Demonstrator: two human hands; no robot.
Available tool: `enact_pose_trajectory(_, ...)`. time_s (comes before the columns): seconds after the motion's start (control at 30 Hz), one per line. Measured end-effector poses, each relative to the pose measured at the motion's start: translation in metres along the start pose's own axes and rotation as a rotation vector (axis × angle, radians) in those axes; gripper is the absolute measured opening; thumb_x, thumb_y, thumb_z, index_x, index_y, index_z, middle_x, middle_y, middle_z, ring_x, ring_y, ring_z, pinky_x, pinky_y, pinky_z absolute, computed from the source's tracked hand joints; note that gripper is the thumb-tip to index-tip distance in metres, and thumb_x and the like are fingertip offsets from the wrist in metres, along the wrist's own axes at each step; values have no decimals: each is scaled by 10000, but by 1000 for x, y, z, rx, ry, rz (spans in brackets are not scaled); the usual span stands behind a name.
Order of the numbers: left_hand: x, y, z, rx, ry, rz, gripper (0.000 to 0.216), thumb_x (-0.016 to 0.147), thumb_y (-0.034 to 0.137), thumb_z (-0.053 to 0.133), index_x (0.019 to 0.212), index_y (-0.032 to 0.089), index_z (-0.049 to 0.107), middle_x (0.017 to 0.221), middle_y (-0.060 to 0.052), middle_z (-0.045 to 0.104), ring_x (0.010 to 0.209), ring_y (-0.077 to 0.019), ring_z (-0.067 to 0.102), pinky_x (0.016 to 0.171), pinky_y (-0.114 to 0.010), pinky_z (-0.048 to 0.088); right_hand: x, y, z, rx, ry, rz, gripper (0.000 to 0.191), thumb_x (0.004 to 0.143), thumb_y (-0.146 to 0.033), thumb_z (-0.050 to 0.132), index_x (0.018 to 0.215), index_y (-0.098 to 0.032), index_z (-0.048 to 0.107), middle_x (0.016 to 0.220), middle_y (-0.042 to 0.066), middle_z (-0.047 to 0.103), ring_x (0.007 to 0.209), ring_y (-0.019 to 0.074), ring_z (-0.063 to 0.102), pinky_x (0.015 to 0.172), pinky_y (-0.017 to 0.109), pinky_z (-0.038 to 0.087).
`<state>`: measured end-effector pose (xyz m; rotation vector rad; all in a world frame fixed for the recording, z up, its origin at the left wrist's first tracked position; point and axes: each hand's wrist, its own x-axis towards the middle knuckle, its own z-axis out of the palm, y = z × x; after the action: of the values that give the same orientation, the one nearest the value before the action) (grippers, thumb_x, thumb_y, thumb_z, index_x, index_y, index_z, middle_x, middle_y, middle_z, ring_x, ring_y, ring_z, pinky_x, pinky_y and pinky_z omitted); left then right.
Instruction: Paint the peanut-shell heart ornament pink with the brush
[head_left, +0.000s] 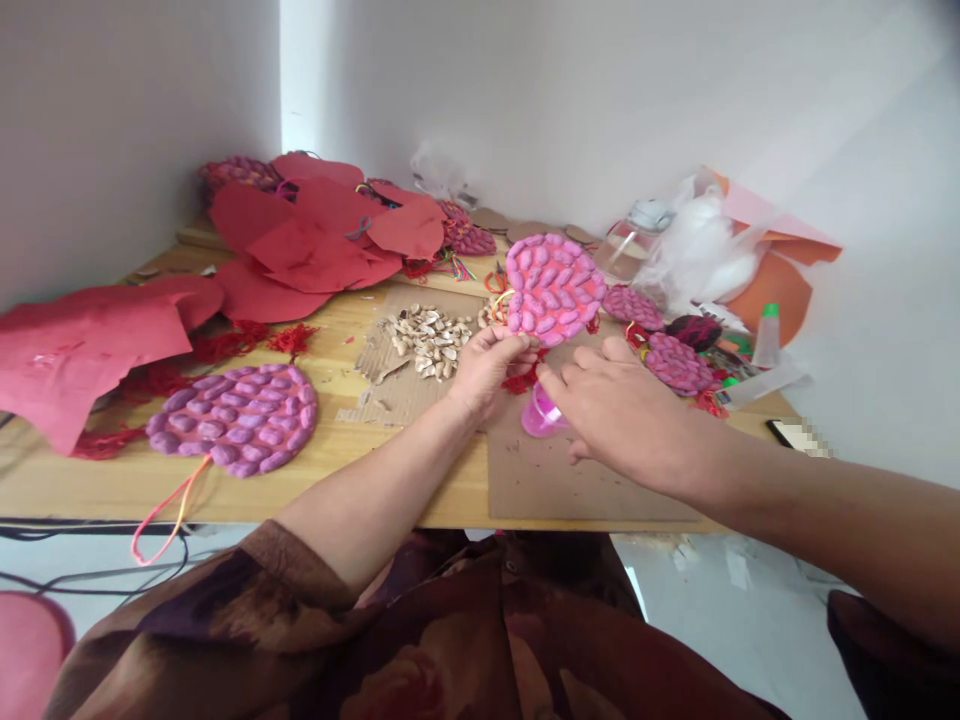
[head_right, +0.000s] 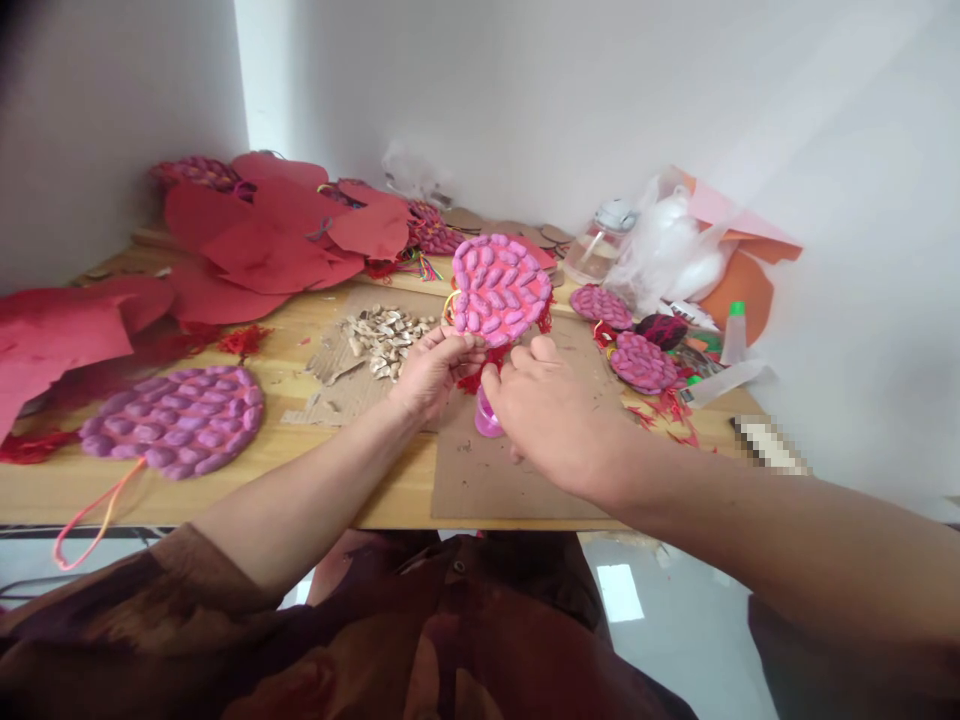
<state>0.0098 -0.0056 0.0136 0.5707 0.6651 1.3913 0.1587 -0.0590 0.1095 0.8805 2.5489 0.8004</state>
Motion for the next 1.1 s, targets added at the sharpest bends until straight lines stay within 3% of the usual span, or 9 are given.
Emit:
enact_pose_trajectory(0.07,-1,1,0,-5,8,7,237,648,216,817,718,166,597,721,-17,717,597,-99,660,599,-204,517,1,3,-9,37,-31,11,615,754,-650,773,1086,-156,619,887,133,695,895,322,591,795,415,328)
enact_pose_trajectory(0.17,-1,2,0,-16,9,16,220,653,212,808,722,162,605,712,-18,714,611,-104,666,611,-208,522,3,7,-23,78,-96,53,615,840,-732,624,1043,-152,596,905,141,690,893,323,606,790,408,304)
enact_pose_trajectory(0.27,1,2,-1,-14,8,14,208,662,211,800,722,161,607,704,-21,711,609,-105,664,600,-205,514,3,11,-30,102,-94,93,368,1007,-489,450,1043,-147,581,932,155,690,888,313,604,776,407,281)
enact_pose_trajectory(0.33,2,2,-1,1,11,7,203,671,212,793,718,163,601,710,-23,715,600,-101,660,589,-203,507,3,15,-30,110,-70,91,213,992,-245,400,1041,-138,578,918,149,687,833,281,593,758,400,273)
enact_pose_trajectory(0.4,3,2,-2,8,10,9,202,677,216,789,712,167,597,708,-20,714,596,-100,660,579,-201,501,3,20,-30,118,-56,83,208,927,-105,397,1014,-138,584,903,138,683,798,261,585,742,390,278)
enact_pose_trajectory(0.53,4,1,-3,3,-3,20,201,669,226,793,707,165,605,690,-17,709,594,-102,661,569,-197,501,5,24,-32,181,-68,45,172,895,-63,455,920,-162,593,890,112,681,856,257,613,714,356,319)
enact_pose_trajectory(0.67,4,1,-4,8,0,27,205,660,236,798,726,161,620,719,-22,724,605,-99,658,588,-199,512,4,19,-30,271,-121,81,108,919,-133,517,865,-174,601,808,77,679,746,227,617,633,333,320)
enact_pose_trajectory(0.83,3,2,-4,25,9,30,216,658,251,811,738,154,635,706,-19,716,609,-103,659,579,-194,506,-7,11,-1,446,90,178,48,906,-209,619,872,-192,649,787,51,687,830,246,638,703,337,388)
enact_pose_trajectory(1.1,-2,2,-2,48,-12,32,188,681,248,817,740,165,658,710,-8,721,616,-101,661,586,-194,518,-18,-2,36,969,361,293,68,937,-320,668,936,-256,691,821,-25,712,818,166,596,801,326,431)
